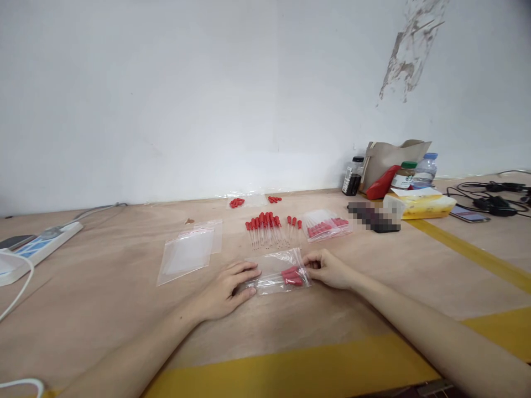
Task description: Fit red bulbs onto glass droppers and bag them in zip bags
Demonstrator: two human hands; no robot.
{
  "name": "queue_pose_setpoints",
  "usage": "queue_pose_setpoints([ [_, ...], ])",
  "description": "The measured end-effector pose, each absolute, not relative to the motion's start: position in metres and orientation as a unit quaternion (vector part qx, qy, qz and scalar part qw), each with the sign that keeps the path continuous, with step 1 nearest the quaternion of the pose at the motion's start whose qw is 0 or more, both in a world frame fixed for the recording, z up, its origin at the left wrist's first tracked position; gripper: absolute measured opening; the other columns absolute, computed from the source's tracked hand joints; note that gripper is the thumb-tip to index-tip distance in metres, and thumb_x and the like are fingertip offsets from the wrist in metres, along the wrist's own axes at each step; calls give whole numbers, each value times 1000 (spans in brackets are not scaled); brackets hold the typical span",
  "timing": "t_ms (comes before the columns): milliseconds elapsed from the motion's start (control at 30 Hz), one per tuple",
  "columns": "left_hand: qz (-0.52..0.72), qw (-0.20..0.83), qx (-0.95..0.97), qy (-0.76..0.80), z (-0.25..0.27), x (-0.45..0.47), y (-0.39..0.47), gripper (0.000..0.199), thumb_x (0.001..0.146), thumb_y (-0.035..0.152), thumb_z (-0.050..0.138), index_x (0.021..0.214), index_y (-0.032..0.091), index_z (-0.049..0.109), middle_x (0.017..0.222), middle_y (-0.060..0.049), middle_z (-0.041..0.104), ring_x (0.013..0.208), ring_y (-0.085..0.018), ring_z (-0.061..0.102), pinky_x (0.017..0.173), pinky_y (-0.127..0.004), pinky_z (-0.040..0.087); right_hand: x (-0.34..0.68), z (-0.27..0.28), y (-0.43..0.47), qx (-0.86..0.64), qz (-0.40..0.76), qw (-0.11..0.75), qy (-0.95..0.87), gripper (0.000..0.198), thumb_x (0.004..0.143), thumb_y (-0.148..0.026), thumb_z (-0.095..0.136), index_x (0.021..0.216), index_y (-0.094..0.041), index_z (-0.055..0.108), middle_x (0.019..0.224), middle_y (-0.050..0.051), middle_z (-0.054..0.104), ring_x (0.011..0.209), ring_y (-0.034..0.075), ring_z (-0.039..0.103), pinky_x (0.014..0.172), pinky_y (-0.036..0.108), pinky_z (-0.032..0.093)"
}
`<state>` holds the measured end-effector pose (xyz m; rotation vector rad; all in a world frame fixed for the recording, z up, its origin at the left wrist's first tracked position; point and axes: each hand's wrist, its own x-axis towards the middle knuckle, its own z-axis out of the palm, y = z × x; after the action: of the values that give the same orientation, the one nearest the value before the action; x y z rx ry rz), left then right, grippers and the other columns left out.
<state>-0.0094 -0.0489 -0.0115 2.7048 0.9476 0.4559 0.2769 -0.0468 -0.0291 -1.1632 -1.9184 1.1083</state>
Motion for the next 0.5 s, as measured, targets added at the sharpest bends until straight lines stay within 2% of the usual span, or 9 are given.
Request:
queue_pose_setpoints([
  [167, 143, 122, 926, 328, -10, -9, -49, 38, 89, 37, 40, 125, 27, 45, 131, -4, 42, 121, -21, 37, 101, -40, 32, 277, -34, -44, -479, 379, 330, -720, 21, 68, -33, 61, 74, -13, 66, 55, -3, 54, 49, 7, 43, 46, 19, 31],
  [300, 137, 121, 926, 332, -9, -10, -49, 38, 89, 37, 40, 126, 28, 44, 132, -3, 41, 122, -22, 36, 101, -41, 31, 291, -21, -33, -471, 374, 320, -732, 20, 67, -31, 60, 77, -14, 63, 61, -1, 59, 55, 9, 50, 53, 20, 38],
  [400, 151, 124, 925, 327, -9, -9, -50, 38, 88, 36, 42, 125, 27, 44, 130, -4, 43, 121, -21, 37, 101, -40, 32, 298, -5, -13, -563, 254, 327, -715, 12, 68, -25, 57, 70, -14, 60, 64, 2, 61, 60, 12, 54, 56, 21, 39],
  [500, 169, 136, 920, 326, -8, -8, -52, 37, 87, 35, 44, 123, 25, 44, 126, -4, 47, 118, -21, 40, 100, -38, 34, 294, 5, 14, -676, 127, 282, -669, 9, 67, -19, 57, 75, -14, 59, 72, 5, 64, 69, 15, 58, 60, 21, 40],
])
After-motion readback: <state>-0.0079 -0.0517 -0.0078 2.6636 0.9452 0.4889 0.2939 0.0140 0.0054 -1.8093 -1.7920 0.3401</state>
